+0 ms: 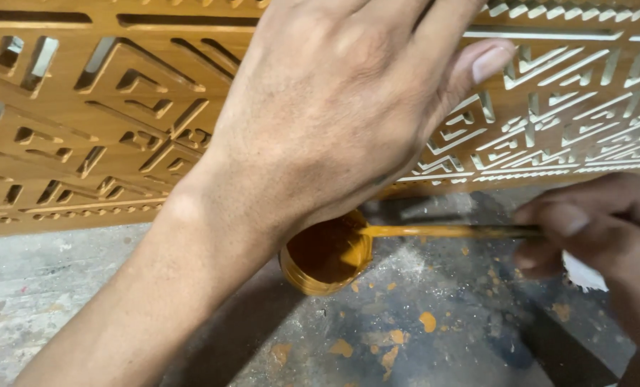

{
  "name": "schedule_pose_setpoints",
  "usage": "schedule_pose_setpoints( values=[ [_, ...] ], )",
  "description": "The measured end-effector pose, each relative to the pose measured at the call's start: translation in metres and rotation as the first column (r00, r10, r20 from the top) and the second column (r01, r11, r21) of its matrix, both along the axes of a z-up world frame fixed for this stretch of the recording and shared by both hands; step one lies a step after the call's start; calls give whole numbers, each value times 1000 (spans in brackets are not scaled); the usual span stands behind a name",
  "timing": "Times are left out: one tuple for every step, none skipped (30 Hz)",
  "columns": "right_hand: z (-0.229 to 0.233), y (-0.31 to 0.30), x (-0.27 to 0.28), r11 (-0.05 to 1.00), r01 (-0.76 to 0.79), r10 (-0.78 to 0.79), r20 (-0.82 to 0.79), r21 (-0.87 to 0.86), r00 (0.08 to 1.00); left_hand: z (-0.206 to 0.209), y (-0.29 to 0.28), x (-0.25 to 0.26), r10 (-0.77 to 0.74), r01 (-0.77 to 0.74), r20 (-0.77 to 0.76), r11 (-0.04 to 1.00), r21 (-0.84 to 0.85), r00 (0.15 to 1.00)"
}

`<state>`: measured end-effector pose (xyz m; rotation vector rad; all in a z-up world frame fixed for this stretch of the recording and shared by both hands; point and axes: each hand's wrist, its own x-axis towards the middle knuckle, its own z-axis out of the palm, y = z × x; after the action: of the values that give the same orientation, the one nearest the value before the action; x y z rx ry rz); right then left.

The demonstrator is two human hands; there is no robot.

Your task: Applying stain to the cutouts and surface of a decorative wooden panel.

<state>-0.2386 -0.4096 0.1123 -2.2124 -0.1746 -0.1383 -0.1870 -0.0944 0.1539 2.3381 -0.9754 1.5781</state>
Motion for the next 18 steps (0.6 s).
schedule_pose_setpoints(
  values=[
    [-6, -13, 3, 1000, 3, -3, 2, 0, 1000, 2, 0, -1, -3, 3, 2, 1000, 0, 1000],
    [-13, -25, 6, 998, 25, -26, 11, 50, 1000, 3, 0, -2, 1, -1, 11, 1000, 7, 1000],
    [-19, -38, 10, 994, 48, -50, 20, 99, 999, 5, 0, -3, 3, -3, 21, 1000, 14, 1000],
    [-28, -56, 11, 994, 51, -53, 22, 98, 998, 4, 2, -4, 0, 0, 23, 1000, 13, 1000],
    [-37, -75, 12, 991, 32, -36, 33, 128, 999, 3, 3, -5, -3, 2, 19, 1000, 20, 1000],
    [-45, -93, 14, 988, 12, -19, 44, 157, 999, 2, 4, -5, -6, 5, 16, 1000, 26, 1000],
    [-52, -108, 10, 988, 17, -24, 45, 153, 999, 3, 4, -6, -11, 10, 17, 1000, 23, 1000],
    [-60, -122, 5, 978, -12, 0, 61, 206, 998, 3, 4, -6, -5, 5, 18, 999, 36, 1000],
    [-67, -137, 0, 966, -42, 23, 78, 257, 997, 3, 4, -7, 0, -1, 19, 999, 47, 1000],
    [-69, -136, -9, 967, -36, 17, 77, 252, 997, 4, 4, -7, -6, 5, 18, 999, 43, 1000],
    [-71, -135, -18, 970, -39, 11, 116, 241, 993, 4, 4, -7, 5, -7, 26, 998, 60, 1000],
    [-74, -134, -28, 972, -41, 5, 155, 230, 988, 3, 5, -6, 16, -19, 35, 997, 77, 999],
    [-71, -117, -36, 973, -37, 2, 152, 226, 988, 2, 5, -6, 13, -15, 32, 997, 73, 999],
    [-68, -101, -45, 986, -6, -26, 188, 167, 982, 1, 5, -5, 29, -32, 41, 995, 91, 999],
    [-65, -84, -53, 994, 27, -51, 224, 109, 973, 1, 6, -4, 45, -51, 50, 993, 109, 998],
    [-57, -69, -57, 994, 29, -53, 222, 107, 974, 0, 6, -4, 43, -48, 48, 993, 107, 998],
    [-50, -53, -61, 996, 88, -89, 203, 15, 975, -1, 6, -4, 52, -58, 51, 992, 115, 997],
    [-42, -38, -65, 987, 143, -126, 188, -78, 974, -2, 6, -4, 62, -68, 55, 990, 124, 997]
  ],
)
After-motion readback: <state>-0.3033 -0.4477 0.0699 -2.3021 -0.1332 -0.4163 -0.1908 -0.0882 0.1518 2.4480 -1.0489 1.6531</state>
